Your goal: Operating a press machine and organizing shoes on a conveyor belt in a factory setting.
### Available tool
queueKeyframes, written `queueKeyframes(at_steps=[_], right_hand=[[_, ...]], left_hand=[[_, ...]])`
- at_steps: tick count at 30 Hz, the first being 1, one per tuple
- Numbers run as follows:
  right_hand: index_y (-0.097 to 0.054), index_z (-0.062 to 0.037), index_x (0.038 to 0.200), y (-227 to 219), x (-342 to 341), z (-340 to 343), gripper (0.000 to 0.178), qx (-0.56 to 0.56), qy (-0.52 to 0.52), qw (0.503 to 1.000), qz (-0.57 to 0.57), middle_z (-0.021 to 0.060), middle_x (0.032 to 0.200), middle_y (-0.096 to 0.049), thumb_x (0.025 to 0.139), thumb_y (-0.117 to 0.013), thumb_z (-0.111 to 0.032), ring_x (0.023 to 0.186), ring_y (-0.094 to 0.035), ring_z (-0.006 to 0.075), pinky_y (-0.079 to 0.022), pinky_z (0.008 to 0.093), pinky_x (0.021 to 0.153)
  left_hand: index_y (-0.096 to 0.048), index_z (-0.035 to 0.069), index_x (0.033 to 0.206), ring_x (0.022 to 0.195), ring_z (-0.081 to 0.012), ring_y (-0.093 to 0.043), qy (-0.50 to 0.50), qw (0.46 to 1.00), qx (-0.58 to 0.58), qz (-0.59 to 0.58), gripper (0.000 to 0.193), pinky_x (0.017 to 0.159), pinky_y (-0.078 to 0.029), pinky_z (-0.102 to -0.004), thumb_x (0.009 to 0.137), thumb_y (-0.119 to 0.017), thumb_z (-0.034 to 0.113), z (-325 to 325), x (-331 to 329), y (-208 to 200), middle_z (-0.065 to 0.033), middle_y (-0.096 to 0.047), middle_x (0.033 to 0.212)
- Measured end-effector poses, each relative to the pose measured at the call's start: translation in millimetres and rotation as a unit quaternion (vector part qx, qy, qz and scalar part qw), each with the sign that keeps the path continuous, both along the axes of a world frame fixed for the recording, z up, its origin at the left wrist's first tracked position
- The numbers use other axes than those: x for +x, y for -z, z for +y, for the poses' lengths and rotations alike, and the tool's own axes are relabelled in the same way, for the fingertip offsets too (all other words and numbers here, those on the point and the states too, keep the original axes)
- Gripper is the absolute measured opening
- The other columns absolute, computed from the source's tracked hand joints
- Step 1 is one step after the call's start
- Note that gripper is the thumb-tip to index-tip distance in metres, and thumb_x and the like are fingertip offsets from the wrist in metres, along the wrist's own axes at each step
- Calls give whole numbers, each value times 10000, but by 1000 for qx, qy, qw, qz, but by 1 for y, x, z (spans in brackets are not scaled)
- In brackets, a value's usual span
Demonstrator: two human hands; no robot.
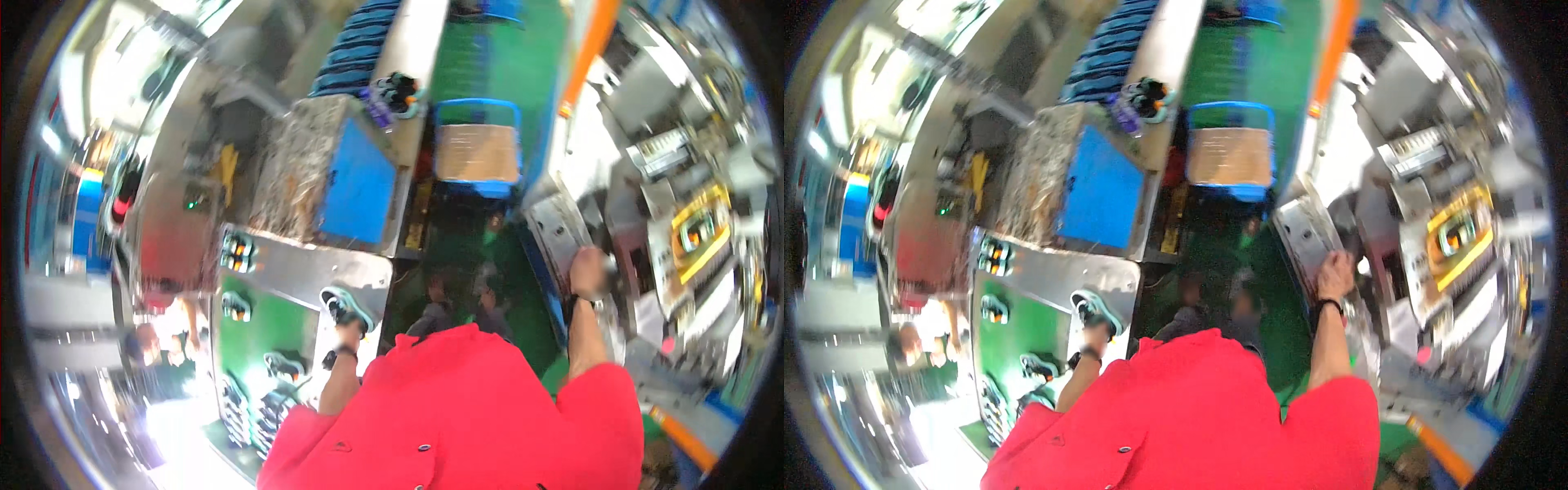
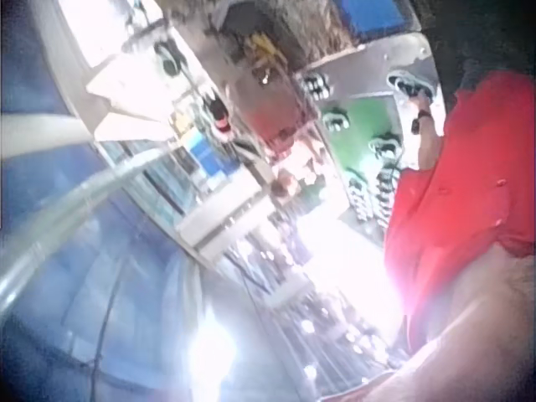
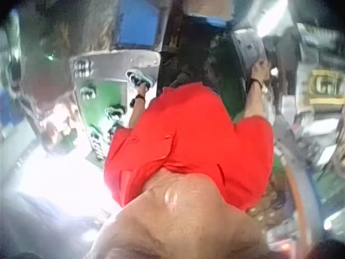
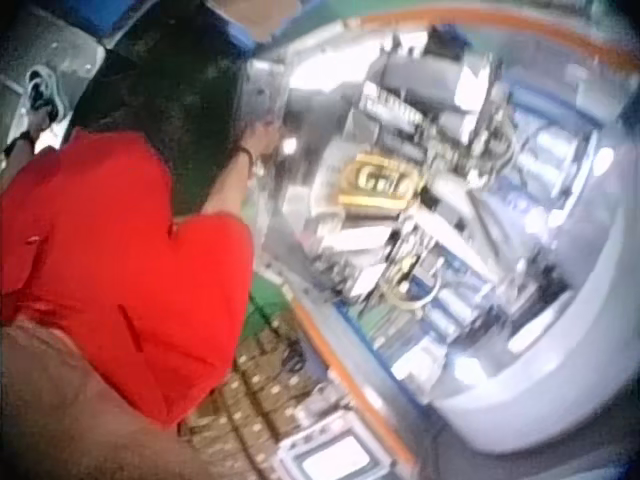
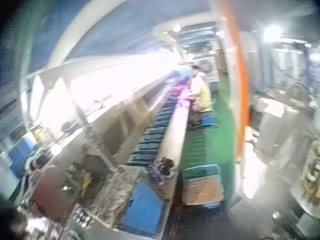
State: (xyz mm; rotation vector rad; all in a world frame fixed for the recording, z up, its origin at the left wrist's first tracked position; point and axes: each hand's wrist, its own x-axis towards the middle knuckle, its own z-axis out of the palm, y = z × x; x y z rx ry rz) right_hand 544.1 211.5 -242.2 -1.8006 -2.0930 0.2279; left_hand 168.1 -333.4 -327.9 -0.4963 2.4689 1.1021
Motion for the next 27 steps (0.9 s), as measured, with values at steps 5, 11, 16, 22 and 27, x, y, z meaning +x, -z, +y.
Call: queueKeyframes(at_steps=[5,11,16,22,27], right_hand=[[-595,-5,900,-7,13,-1,343,-65,-60,990,107,178,863,-594,930,-533,-341,834,-572,340,-447,421,764],[-639,-5,1005,-59,-61,57,229,-16,-161,967,199,117,899,-650,876,-624,-194,822,-608,228,-488,345,760],[-591,33,1083,-248,-248,64,234,56,-404,839,361,148,1034,-639,940,-601,-151,932,-621,226,-494,340,849],[-613,-34,1139,-463,-498,-96,272,245,-664,674,212,80,1081,-658,871,-655,-50,959,-624,194,-498,332,817],[-571,-88,1262,-537,-649,-242,473,296,-779,541,111,93,1210,-631,809,-672,5,1099,-609,221,-486,344,885]], left_hand=[[-412,-71,1217,966,-333,-579,-29,995,39,86,712,887,-474,-431,635,-765,140,11,26,12,-211,-569,1069],[-422,-58,1146,969,-436,-612,-76,985,-77,131,717,860,-488,-461,656,-812,291,20,42,31,-280,-608,1023],[-429,-18,1152,984,-424,-632,-130,990,-53,-13,703,853,-507,-449,653,-805,302,49,23,-38,-264,-638,1031],[-666,-18,945,546,-158,-609,-292,893,335,67,324,401,-426,-309,674,-781,117,-6,-40,-43,-81,-657,754],[-663,-27,937,616,-213,-650,-389,801,449,69,219,497,-521,-350,741,-741,31,-66,-156,-84,-104,-677,799]])
